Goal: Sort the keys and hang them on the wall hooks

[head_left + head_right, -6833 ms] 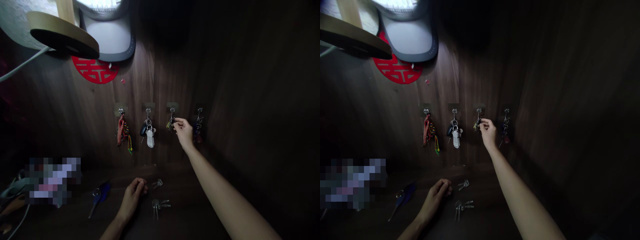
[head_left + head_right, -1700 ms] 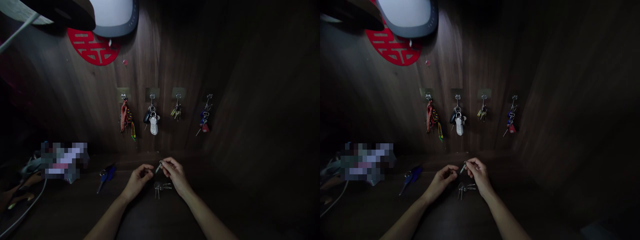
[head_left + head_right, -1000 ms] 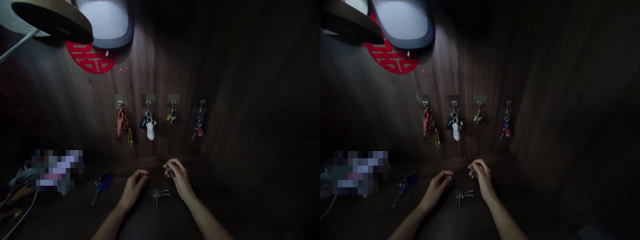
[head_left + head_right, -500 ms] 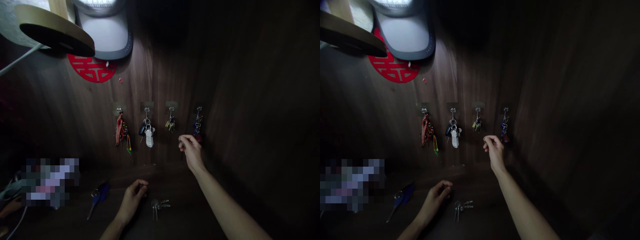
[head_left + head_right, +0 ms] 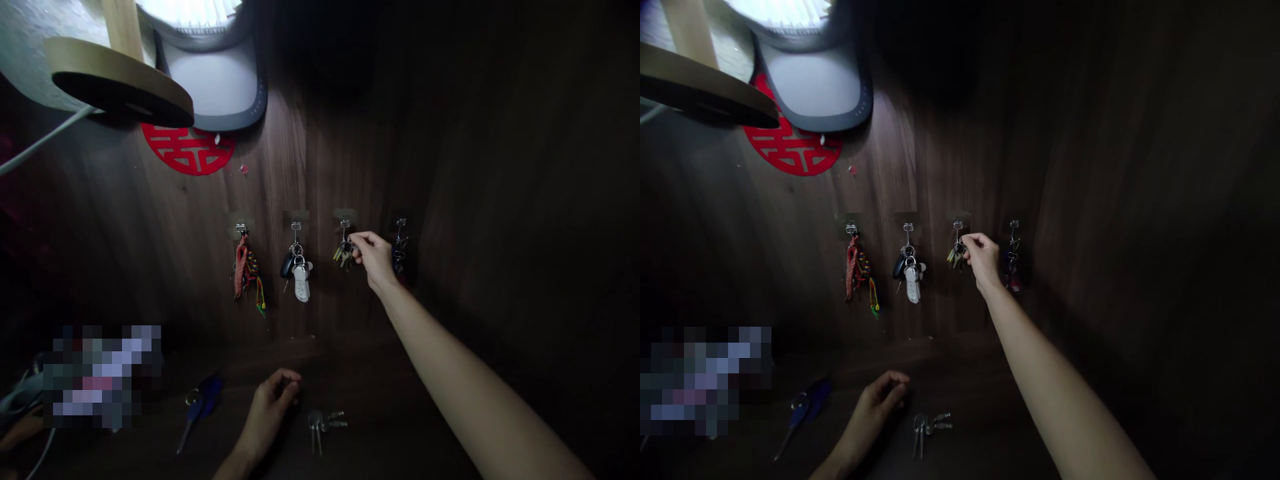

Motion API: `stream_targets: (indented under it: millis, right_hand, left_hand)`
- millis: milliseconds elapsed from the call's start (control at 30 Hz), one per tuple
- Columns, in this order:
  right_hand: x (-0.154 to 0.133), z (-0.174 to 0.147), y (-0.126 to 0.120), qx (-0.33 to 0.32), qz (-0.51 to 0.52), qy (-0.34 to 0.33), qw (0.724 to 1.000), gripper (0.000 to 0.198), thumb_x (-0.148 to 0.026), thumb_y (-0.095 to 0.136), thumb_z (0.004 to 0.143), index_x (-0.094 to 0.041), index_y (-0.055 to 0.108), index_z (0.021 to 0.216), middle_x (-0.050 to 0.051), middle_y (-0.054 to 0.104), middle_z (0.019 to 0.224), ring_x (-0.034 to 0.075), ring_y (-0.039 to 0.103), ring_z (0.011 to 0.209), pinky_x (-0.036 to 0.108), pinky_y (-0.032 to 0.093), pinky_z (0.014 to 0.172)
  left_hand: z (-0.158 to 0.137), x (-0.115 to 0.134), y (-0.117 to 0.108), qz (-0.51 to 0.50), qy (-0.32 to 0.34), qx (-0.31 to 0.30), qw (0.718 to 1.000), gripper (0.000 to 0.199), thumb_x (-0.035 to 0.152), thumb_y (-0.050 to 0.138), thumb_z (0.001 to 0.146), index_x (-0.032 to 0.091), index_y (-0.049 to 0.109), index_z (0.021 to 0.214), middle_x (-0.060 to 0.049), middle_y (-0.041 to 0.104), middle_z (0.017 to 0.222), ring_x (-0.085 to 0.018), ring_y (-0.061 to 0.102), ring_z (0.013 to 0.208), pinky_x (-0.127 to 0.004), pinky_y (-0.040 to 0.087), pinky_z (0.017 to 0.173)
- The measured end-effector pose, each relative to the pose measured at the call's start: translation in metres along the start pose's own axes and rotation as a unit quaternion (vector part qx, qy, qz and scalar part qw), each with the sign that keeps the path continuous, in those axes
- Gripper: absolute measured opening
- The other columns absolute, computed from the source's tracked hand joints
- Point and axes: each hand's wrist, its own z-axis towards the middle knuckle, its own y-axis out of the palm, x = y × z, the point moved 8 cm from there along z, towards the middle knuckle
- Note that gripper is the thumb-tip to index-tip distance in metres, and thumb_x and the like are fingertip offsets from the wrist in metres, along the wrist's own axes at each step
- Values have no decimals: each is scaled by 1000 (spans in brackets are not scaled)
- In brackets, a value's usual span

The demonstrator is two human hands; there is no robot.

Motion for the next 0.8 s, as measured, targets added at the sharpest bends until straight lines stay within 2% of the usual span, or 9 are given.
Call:
stream_targets:
  millis: [200,433,567,800]
  right_hand:
    - [12,-2,0,-1,-6,13,1000,19,-36,65,63,-17,63,66,-5,51,49,6,41,40,19,25,35]
    - [23,-17,-2,-1,33,36,999,31,-42,67,61,-18,65,81,-2,61,67,7,50,49,18,32,38]
    - [34,-30,-7,0,63,60,996,34,-39,69,60,-19,65,87,-1,62,74,7,53,53,17,35,40]
    - [53,-62,-22,0,56,98,994,31,-32,70,59,-18,65,86,-3,59,66,8,54,55,17,37,42]
  left_hand:
    - [1,-2,1,3,0,-9,1000,36,51,58,72,19,61,86,3,52,66,-14,51,63,-24,40,62]
    - [0,1,0,2,0,-8,1000,36,51,59,72,18,60,85,3,52,66,-14,50,63,-24,40,62]
    - [-1,3,0,2,4,-3,1000,35,50,59,71,18,60,85,4,52,63,-13,50,61,-23,39,60]
    - [-1,1,-1,14,6,1,1000,37,52,60,70,18,62,84,4,54,63,-14,52,61,-24,40,61]
